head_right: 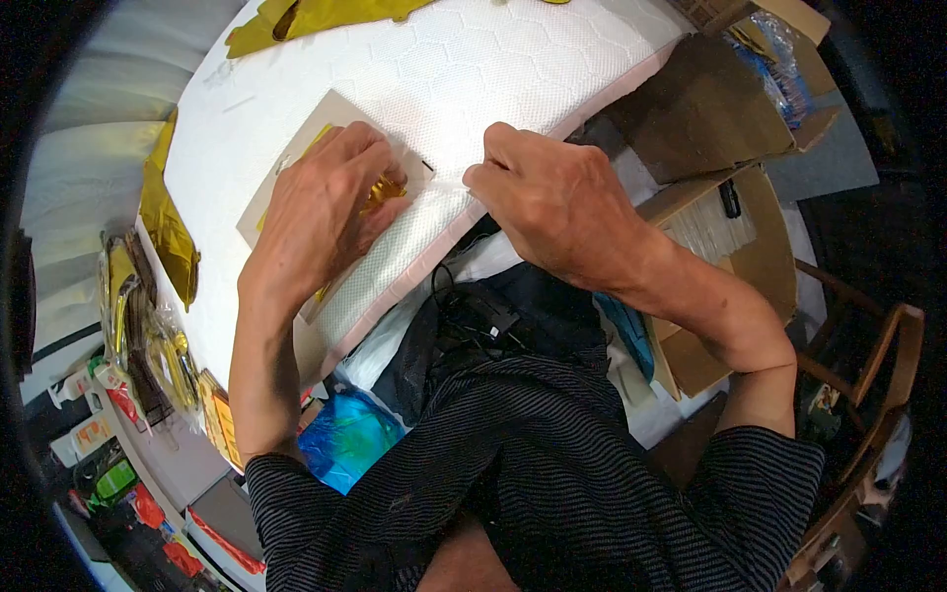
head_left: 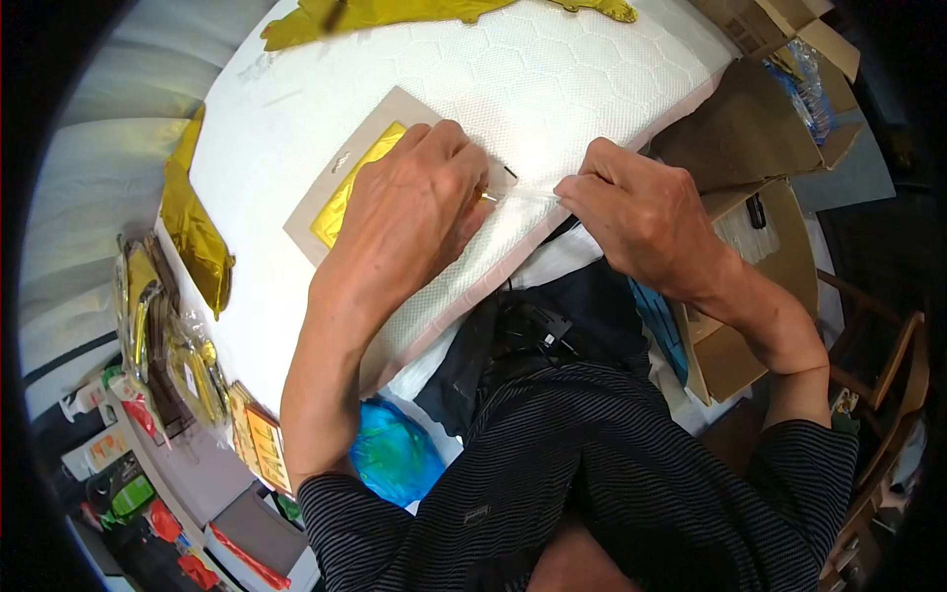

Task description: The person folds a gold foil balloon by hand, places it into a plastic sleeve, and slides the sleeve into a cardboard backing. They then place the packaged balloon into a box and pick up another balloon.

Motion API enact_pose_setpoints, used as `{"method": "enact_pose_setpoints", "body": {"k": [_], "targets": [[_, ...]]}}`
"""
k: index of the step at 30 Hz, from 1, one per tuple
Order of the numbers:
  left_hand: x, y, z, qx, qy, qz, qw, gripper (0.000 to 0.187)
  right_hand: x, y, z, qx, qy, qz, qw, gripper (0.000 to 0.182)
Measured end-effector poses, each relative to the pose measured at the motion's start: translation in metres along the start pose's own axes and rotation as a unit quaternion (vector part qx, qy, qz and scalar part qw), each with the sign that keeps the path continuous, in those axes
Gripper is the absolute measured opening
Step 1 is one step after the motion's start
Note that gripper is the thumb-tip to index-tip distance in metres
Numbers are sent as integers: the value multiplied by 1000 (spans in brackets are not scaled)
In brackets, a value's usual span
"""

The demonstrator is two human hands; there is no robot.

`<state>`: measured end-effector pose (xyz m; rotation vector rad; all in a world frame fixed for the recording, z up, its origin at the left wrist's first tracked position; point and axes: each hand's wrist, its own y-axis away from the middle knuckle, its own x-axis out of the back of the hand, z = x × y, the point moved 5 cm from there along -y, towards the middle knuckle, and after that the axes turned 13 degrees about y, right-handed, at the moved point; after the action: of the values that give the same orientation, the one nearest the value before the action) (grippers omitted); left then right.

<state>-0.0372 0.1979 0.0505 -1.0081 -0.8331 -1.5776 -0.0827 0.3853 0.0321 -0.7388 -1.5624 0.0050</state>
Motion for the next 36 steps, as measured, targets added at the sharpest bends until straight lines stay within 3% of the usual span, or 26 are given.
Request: {"method": "enact_pose_setpoints", "body": {"k": [6, 36], "targets": [[0, 0, 5, 3, -3, -2, 1000, 19, 7, -3, 11, 2, -81, -1, 997, 8], [-9, -1, 7, -28, -57, 34, 997, 8, 10, 1, 7, 9, -34, -10, 999, 8]]}}
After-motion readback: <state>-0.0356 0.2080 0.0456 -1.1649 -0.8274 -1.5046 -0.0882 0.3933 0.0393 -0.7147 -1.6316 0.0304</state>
